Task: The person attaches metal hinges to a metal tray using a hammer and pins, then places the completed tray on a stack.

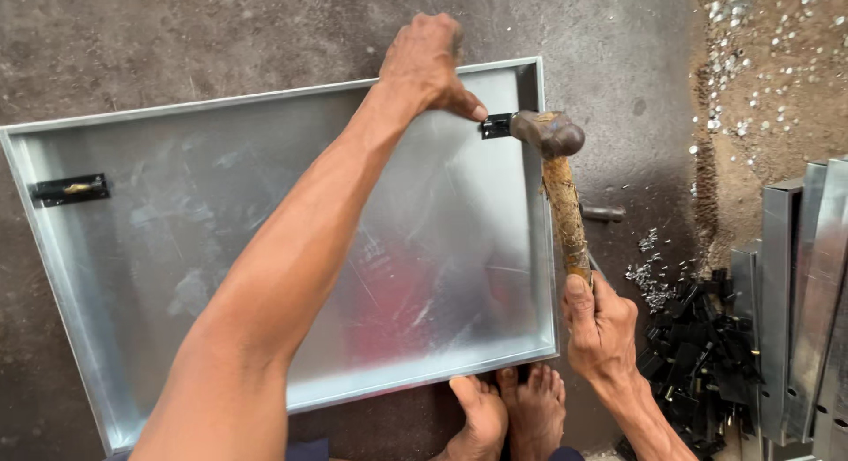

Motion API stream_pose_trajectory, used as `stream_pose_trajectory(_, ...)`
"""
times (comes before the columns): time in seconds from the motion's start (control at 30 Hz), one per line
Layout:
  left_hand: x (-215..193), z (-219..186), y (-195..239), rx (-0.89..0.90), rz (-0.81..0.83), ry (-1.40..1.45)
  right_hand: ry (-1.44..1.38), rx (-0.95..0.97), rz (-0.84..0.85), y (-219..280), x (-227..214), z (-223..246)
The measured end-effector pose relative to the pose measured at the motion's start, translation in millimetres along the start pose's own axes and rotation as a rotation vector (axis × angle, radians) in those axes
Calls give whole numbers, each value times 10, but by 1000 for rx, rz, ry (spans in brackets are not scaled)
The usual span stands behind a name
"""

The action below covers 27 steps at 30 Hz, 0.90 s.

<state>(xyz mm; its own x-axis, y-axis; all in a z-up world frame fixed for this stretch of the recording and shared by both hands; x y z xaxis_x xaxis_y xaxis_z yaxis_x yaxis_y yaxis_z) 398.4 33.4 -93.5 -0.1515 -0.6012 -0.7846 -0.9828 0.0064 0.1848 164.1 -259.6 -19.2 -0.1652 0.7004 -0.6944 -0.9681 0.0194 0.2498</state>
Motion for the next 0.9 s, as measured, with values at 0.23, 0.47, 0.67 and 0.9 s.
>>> stream_pose_trajectory(0.23, 15, 22, -1, 38, -7, -22, -24, -214, -69, -69, -32, 149)
stream_pose_trajectory(0.47, 59, -38, 18, -19, 30, -78, 71, 42, 45, -35, 71, 36)
stream_pose_trajectory(0.67, 61, -11, 30, 0, -6, -13, -191, -394, -183, -6, -182, 235)
stream_pose_trajectory(0.9, 42, -7, 22, -111, 139, -24, -51, -284, -102, 58, -53, 126)
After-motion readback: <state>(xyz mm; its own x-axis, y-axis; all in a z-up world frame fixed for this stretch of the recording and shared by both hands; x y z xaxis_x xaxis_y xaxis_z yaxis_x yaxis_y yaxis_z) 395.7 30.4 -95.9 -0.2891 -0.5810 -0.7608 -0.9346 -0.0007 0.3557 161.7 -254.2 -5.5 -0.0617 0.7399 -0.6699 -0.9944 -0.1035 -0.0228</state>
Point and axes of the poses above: each hand's wrist, its own y-axis away from the middle knuckle, its own x-axis out of the palm, z = x × y, the point moved 5 cm from there along -y, towards the middle knuckle, and after that the axes turned 6 degrees about -z, right-handed, at the moved point
